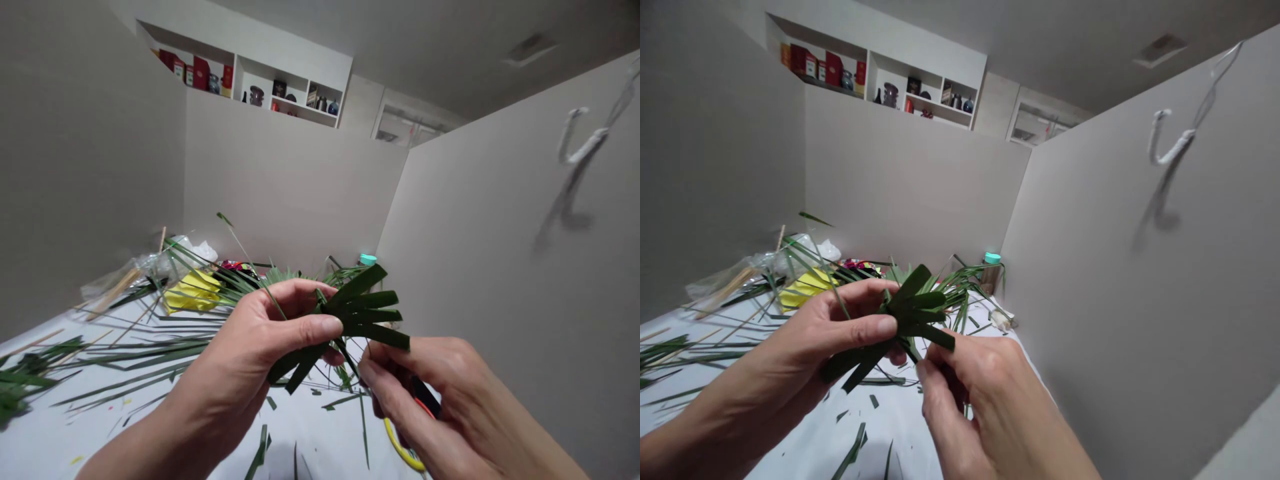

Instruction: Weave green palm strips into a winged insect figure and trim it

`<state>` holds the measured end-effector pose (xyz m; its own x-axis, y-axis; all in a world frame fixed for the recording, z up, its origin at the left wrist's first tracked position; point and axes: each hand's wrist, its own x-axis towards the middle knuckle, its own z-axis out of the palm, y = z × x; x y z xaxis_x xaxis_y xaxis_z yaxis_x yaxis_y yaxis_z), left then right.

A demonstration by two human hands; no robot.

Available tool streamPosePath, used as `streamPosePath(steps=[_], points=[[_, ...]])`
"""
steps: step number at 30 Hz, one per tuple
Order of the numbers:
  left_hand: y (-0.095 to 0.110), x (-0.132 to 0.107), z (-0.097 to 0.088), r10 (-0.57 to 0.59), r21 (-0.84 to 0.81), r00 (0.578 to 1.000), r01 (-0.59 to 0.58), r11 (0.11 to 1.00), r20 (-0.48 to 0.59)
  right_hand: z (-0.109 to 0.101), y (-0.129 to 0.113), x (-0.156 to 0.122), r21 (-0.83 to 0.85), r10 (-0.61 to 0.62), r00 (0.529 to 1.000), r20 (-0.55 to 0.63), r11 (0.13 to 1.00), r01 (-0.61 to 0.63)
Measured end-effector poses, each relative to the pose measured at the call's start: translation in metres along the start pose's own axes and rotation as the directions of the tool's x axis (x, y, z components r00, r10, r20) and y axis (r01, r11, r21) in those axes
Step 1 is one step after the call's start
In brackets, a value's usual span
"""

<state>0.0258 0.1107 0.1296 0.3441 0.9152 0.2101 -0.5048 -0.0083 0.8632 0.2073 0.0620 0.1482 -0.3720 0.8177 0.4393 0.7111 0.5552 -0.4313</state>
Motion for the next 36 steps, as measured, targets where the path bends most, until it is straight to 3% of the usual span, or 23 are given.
streamPosePath(steps=[6,11,19,26,28,32,36], points=[[-0.001,0.002,0.002,-0.038,-0.029,0.999,0.037,0.999,-0.039,-0.001,0.0,0.0,-0.059,-0.021,0.999,0.033,0.998,0.022],[0.0,0.003,0.002,-0.061,-0.024,0.997,0.06,0.998,-0.054,0.001,0.003,-0.002,-0.049,0.063,0.992,0.11,0.997,-0.058],[-0.003,0.003,-0.005,-0.085,-0.007,0.993,0.085,0.996,-0.086,-0.002,0.002,0.0,-0.017,0.077,0.988,0.132,0.997,-0.075],[0.001,0.005,-0.005,-0.1,0.008,0.992,0.101,0.995,-0.074,-0.002,0.009,0.001,0.058,0.17,0.966,0.195,0.981,-0.184],[0.001,0.006,-0.005,-0.119,0.014,0.991,0.12,0.993,-0.06,-0.007,0.016,0.001,0.121,0.188,0.966,0.176,0.97,-0.21],[-0.003,0.006,-0.005,-0.165,0.049,0.986,0.164,0.985,0.009,-0.018,0.029,-0.001,0.281,0.203,0.979,-0.003,0.94,-0.194],[-0.006,0.005,-0.006,-0.189,0.125,0.979,0.179,0.976,0.074,-0.018,0.033,-0.008,0.306,0.168,0.984,-0.053,0.941,-0.144]])
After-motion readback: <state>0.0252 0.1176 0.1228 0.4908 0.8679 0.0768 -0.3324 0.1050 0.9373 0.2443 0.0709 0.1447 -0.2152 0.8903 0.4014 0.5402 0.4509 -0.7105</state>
